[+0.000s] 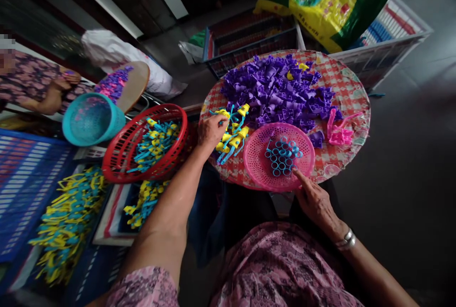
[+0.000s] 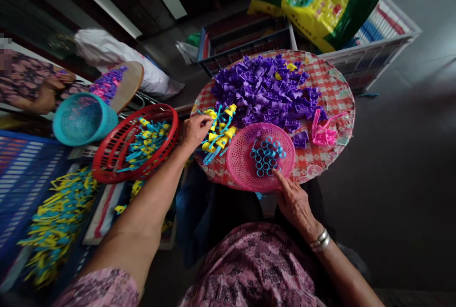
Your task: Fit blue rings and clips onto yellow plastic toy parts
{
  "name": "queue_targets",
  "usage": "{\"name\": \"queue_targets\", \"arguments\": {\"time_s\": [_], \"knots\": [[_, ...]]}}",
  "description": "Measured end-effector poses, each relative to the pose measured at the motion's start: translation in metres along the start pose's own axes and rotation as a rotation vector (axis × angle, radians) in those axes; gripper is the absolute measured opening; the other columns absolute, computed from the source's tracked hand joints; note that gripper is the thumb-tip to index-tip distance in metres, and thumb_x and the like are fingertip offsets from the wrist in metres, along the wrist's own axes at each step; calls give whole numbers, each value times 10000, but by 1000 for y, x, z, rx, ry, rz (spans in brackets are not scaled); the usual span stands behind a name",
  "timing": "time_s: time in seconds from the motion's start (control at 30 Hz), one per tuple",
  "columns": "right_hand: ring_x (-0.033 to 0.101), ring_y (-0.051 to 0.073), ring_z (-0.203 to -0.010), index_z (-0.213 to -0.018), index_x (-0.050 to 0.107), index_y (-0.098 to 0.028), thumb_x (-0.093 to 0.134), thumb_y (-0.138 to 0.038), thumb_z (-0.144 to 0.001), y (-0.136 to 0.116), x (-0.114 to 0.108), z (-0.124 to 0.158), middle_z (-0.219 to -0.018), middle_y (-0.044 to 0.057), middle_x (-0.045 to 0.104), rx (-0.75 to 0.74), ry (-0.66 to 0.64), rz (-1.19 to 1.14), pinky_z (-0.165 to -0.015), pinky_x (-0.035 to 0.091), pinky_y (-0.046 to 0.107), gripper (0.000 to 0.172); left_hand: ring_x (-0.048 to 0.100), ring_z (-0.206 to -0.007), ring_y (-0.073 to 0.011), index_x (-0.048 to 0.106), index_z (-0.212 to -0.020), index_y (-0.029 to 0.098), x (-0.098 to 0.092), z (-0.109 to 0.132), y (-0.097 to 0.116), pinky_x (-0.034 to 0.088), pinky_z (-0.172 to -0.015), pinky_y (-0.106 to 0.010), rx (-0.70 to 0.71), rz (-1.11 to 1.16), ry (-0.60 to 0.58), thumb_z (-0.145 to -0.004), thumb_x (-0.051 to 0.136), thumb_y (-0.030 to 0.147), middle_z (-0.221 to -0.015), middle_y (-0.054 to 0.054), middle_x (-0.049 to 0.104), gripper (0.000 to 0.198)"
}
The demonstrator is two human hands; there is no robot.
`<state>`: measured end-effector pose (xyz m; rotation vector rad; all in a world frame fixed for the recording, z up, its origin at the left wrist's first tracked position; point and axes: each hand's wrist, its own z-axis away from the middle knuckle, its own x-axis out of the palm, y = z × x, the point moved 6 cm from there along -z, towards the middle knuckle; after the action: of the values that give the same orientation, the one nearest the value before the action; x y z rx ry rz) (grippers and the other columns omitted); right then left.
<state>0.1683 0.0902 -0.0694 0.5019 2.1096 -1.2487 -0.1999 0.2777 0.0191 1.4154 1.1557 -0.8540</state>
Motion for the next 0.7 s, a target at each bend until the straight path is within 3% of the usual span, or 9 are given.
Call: {"name": "queue_targets", "arguments": {"time_s": [0.17, 0.27, 0.33, 0.43, 0.53, 0.63, 0.7], "knots": [[784, 229, -819, -1659, 441, -183, 499, -243, -1099, -3, -5, 5, -1070, 121, 826, 21, 26, 17, -807, 673, 367, 566, 669, -1225, -361, 749, -1281, 187, 43, -48, 36, 478, -1085, -475, -3, -81, -45, -913, 801, 479, -1269, -163, 793, 473], [787, 223, -817, -1636, 476, -195, 522, -270, -1110, -1, -17, 12, -1053, 112, 829, 57, 73, 34, -805, 668, 360, 532, 623, -1267, -412, 749, -1242, 203, 67, -58, 44, 470, -1080, -540, -36, -111, -63, -838, 876, 401, -1244, -169, 796, 467], [793, 219, -823, -1592, 522, -201, 529, -276, -1115, 2, -28, 17, -1051, 109, 831, 97, 110, 45, -800, 661, 354, 483, 632, -1253, -408, 755, -1199, 227, 73, -60, 45, 476, -1077, -549, -40, -101, -43, -817, 882, 314, -1224, -147, 804, 412], [791, 201, -801, -1502, 590, -200, 540, -269, -1115, 7, -46, 25, -1020, 92, 832, 152, 171, 32, -768, 641, 331, 396, 674, -1209, -357, 749, -1199, 238, 64, -62, 44, 474, -1120, -524, -24, -18, 34, -843, 860, 290, -1219, -109, 812, 376], [787, 193, -794, -1384, 659, -208, 539, -271, -1115, 7, -63, 22, -986, 79, 829, 177, 211, 11, -761, 627, 322, 301, 690, -1222, -289, 686, -1331, 190, 36, -57, 41, 509, -1114, -444, 2, 206, 166, -918, 808, 373, -1305, -99, 778, 468], [781, 196, -841, -1258, 711, -219, 544, -267, -1114, -2, -75, -2, -1011, 82, 827, 132, 205, 24, -781, 607, 327, 226, 721, -1171, -215, 605, -1410, 199, 1, -33, 37, 566, -1034, -348, -8, 592, 281, -960, 741, 498, -1341, -56, 738, 557], [750, 186, -826, -1207, 729, -219, 542, -251, -1118, -11, -75, -30, -976, 66, 811, 39, 153, 46, -768, 573, 315, 209, 746, -1061, -194, 607, -1385, 269, -15, -2, 35, 611, -955, -332, -75, 850, 252, -923, 746, 559, -1314, -18, 742, 562]]}}
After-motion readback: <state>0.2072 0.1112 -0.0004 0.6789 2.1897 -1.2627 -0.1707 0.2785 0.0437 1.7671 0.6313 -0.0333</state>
